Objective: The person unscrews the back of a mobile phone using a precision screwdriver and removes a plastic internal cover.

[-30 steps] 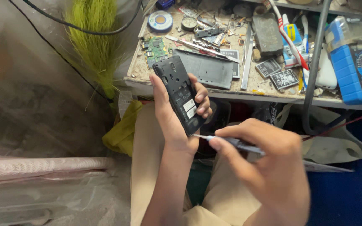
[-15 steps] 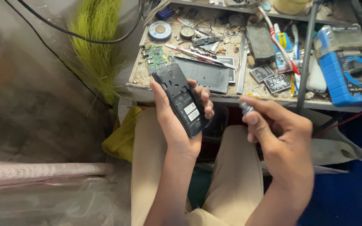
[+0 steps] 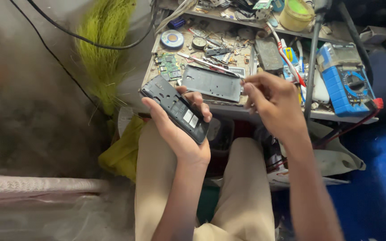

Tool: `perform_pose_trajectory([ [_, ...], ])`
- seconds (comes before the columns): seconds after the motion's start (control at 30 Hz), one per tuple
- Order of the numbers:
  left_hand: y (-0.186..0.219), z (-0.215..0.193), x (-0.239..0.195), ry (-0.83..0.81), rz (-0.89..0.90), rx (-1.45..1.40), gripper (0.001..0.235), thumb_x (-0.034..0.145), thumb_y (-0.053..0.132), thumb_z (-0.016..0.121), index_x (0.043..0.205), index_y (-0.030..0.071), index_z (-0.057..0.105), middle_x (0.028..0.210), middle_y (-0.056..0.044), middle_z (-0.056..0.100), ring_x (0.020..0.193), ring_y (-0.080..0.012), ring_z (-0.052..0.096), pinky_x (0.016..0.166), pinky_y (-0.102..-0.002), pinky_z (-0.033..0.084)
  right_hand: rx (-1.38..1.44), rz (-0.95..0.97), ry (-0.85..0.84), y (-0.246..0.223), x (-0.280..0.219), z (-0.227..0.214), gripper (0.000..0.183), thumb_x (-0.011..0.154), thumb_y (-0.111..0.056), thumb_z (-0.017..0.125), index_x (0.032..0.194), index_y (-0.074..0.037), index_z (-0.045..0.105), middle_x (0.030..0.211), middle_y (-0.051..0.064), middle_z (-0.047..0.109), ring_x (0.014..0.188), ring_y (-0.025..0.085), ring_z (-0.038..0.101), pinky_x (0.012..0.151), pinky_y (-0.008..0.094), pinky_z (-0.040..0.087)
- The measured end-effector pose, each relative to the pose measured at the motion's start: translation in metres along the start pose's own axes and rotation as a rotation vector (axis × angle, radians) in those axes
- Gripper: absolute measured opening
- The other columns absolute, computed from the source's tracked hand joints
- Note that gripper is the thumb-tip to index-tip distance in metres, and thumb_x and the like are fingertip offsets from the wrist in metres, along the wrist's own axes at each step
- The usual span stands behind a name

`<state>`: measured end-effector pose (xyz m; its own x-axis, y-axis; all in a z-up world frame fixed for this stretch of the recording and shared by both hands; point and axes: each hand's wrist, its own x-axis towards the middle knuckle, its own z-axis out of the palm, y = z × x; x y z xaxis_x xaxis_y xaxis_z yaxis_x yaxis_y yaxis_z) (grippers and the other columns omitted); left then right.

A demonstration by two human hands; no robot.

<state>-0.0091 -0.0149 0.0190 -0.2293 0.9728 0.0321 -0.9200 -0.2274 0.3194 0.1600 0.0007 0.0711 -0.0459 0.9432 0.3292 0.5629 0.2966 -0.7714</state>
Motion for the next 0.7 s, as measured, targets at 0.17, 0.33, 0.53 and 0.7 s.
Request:
perform_pose_trajectory([
  [0.17,0.016,0.001,-0.004,-0.002,0.026,-0.011,0.067,0.102,0.067,0.042,0.115,0.002,0.051,0.084,-0.014,0.060,0.066,-0.0221,0.057,0.058,-0.031,0.045,-0.275,-0.137,-0.055,0.001,0.031,0.001,0.018,0.098,-0.015,0.070,0.107,0.000,0.074,0.075,0.007,0.071,0.061,0.011,0.062,0.056,0.029,0.048],
  [0.33,0.024,-0.002,0.000,0.022,0.051,0.000,0.069,0.102,0.068,0.043,0.115,0.001,0.052,0.083,-0.014,0.058,0.064,-0.0226,0.055,0.057,-0.032,0.045,-0.494,-0.155,-0.206,-0.002,0.054,0.000,0.023,0.096,-0.024,0.074,0.101,-0.002,0.075,0.067,0.015,0.068,0.054,0.022,0.063,0.055,0.038,0.048],
  [0.53,0.030,-0.011,0.003,0.055,0.003,-0.038,0.071,0.100,0.071,0.042,0.114,0.002,0.052,0.084,-0.014,0.058,0.062,-0.0229,0.054,0.057,-0.032,0.046,-0.621,-0.172,-0.382,-0.004,0.068,0.001,0.023,0.096,-0.026,0.068,0.106,-0.006,0.075,0.069,0.018,0.068,0.060,0.035,0.064,0.061,0.045,0.050],
  [0.7,0.033,-0.015,0.004,0.058,0.021,-0.032,0.071,0.100,0.071,0.042,0.114,0.002,0.053,0.084,-0.015,0.058,0.062,-0.0230,0.054,0.057,-0.033,0.045,-0.710,-0.248,-0.447,-0.009,0.068,0.001,0.024,0.097,-0.026,0.061,0.109,-0.008,0.072,0.072,0.019,0.070,0.070,0.040,0.067,0.067,0.051,0.051],
])
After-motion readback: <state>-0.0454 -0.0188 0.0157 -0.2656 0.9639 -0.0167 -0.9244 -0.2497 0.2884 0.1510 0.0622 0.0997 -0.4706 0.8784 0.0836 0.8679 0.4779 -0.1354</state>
